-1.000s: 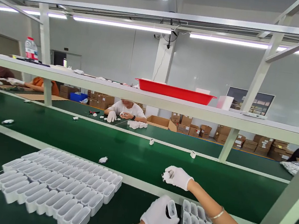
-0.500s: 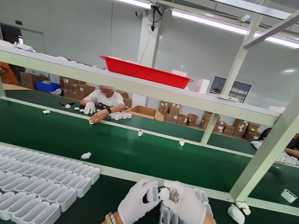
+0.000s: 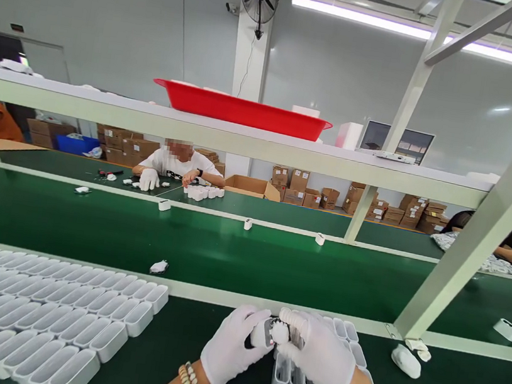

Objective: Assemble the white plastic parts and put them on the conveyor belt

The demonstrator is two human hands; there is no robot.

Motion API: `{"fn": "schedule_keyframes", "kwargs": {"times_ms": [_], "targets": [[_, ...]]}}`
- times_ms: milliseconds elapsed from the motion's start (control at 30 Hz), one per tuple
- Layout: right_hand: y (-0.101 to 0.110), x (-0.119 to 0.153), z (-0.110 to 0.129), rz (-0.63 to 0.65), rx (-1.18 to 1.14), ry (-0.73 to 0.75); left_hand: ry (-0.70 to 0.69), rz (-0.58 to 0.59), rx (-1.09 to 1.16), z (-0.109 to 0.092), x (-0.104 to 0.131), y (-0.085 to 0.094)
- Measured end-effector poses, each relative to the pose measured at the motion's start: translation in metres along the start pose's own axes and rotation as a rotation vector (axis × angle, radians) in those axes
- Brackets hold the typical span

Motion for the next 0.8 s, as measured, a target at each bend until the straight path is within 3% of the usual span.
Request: {"fn": "schedule_keyframes", "kwargs": {"times_ms": [233, 467, 633, 800], "targets": [[-0.006, 0.001, 0.000, 0.034, 0.138, -0.049, -0.021, 0.030, -0.054, -0.008, -0.002, 0.000], [-0.005, 0.005, 0.005, -0.022, 0.218, -0.046, -0.036, 0.061, -0.082, -0.010, -0.001, -0.001], [-0.005, 0.005, 0.011, 0.044, 0.315, -0.064, -0.065, 0.080, -0.116, -0.008, 0.000, -0.003], [-0.009, 0.001, 0.009, 0.081, 0.208, -0.081, -0.042, 0.094, -0.110, -0.005, 0.000, -0.003]]}}
Point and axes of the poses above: each hand's wrist, its own x-axis away from the middle knuckle, its own y-axis out of the back of the hand, z = x × y, the point moved 5 cm from there along -x, towards the middle knuckle, and after that the axes turned 8 degrees about x, right-handed, at the moved point
